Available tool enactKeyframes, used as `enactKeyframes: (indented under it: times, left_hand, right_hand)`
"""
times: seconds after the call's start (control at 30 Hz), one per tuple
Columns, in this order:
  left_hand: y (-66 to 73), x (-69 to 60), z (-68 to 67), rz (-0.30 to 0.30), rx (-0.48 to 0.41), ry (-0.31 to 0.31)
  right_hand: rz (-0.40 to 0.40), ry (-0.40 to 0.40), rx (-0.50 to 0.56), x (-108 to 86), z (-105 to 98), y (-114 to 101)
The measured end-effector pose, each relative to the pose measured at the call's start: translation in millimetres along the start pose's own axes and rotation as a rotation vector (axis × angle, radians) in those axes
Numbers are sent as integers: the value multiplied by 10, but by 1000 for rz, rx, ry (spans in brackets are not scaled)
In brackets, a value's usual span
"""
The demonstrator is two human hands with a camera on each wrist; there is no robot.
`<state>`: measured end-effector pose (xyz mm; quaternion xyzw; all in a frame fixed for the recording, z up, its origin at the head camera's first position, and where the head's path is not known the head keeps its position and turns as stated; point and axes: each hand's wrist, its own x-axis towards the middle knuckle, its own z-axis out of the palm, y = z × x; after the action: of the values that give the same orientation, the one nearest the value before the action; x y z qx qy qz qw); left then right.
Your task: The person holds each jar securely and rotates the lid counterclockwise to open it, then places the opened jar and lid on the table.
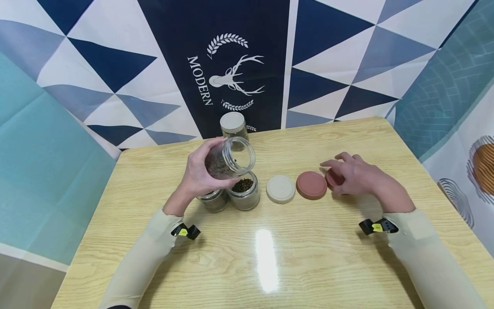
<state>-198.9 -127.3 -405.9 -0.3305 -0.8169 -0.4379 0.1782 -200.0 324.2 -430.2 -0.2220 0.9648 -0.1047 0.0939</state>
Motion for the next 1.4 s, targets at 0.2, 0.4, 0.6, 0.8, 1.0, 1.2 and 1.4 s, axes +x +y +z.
enactKeyframes:
  times: [0.2,0.4,0.6,0.8,1.0,1.2,1.4]
  left_hand:
    - [24,32,-31,33,-8,11]
    - [31,35,-66,25,-19,30]
    - [12,-21,-108,-20,-24,43]
    - [-14,-77,-192,-31,-39,85]
    - [-77,-141,-297,-35,-25,149]
    - [-145,-214,-407,-16,-62,194]
    - [-192,-309,-544,-6,-63,230]
  right_hand:
    - [22,-38,17,-23,-10,-3]
    - [28,-60,1,-42,-20,-28]
    - [25,-59,-16,-44,-27,-61]
    - [31,-61,-17,-51,-28,-81]
    - [37,-65,-8,-54,-50,-86]
    - [44,-62,-13,-62,-76,-94]
    - [49,-58,-19,-65,-73,-107]
